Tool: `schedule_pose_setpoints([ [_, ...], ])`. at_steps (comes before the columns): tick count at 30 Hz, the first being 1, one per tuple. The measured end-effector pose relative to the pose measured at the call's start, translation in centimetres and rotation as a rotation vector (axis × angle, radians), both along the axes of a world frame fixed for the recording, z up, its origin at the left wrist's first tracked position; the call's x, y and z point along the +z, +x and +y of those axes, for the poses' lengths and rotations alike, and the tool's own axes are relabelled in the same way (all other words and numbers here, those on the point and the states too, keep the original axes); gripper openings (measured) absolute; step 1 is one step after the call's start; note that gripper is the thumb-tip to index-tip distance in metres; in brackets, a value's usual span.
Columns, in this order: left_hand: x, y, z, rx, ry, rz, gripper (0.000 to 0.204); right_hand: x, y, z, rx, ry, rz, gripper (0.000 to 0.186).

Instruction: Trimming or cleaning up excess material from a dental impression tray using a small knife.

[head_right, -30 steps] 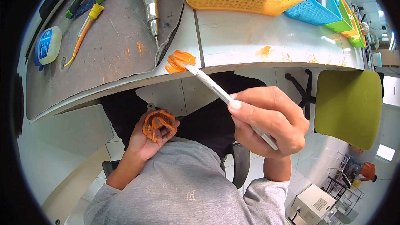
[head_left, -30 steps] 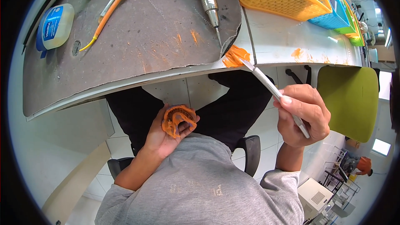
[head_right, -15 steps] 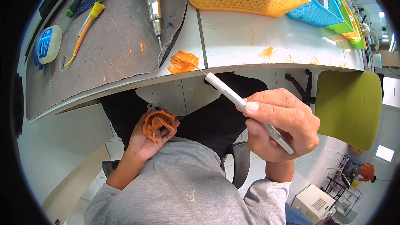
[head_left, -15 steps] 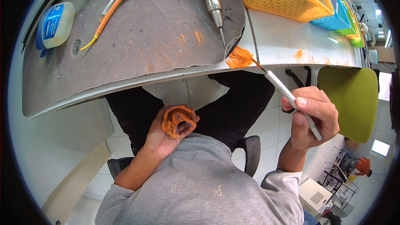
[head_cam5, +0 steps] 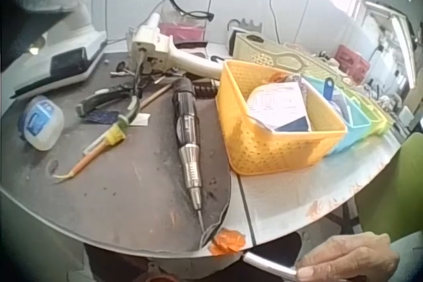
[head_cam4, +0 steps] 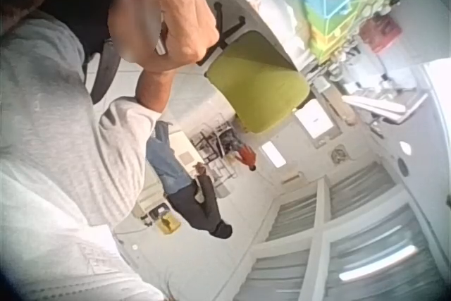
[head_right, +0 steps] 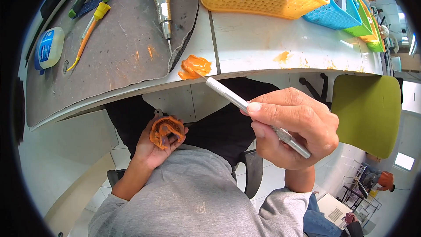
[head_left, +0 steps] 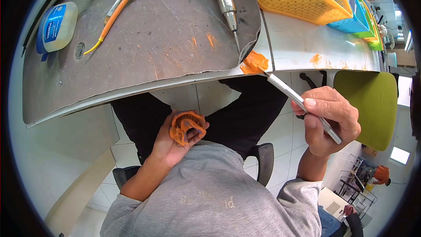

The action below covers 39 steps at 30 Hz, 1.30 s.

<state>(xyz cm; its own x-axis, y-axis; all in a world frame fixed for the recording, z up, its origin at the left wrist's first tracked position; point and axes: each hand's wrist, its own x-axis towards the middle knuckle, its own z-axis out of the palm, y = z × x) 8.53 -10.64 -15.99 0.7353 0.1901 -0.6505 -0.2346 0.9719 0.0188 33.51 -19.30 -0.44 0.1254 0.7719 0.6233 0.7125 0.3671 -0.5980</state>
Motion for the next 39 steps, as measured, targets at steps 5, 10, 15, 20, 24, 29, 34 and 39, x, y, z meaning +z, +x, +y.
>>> schedule_pose_setpoints([
  [5, 0.2, 0.0, 0.0, -0.007, 0.010, -0.012, 0.052, 0.2, -0.4, -0.3, -0.041, -0.112, 0.307, 0.014],
  [10, 0.1, 0.0, 0.0, 0.001, 0.002, -0.015, 0.051, -1.3, -0.5, -0.5, 0.015, -0.163, 0.916, 0.014],
  [15, 0.1, -0.3, 0.1, 0.020, -0.002, -0.008, 0.050, -3.7, -1.3, -1.3, 0.179, 0.118, 0.980, 0.030],
  [20, 0.2, -0.3, 0.0, 0.024, -0.012, 0.003, 0.049, -5.9, -2.2, -1.4, -0.244, 0.290, 0.109, 0.019],
  [24, 0.1, -0.2, -0.2, 0.022, -0.015, -0.003, 0.050, -8.3, -2.9, -0.8, -0.280, 0.446, -0.053, 0.016],
  [29, 0.0, -0.2, -0.3, 0.026, -0.007, 0.018, 0.051, -9.2, -2.7, -0.2, -0.297, 0.365, -0.231, 0.025],
  [34, 0.2, 0.0, -0.4, 0.017, -0.010, 0.023, 0.051, -11.0, -2.4, 0.8, -0.389, 0.349, -0.413, 0.020],
  [39, 0.1, -0.2, -0.4, 0.051, -0.026, 0.020, 0.052, -11.5, -3.1, -0.2, -0.350, 0.365, -0.329, 0.033],
])
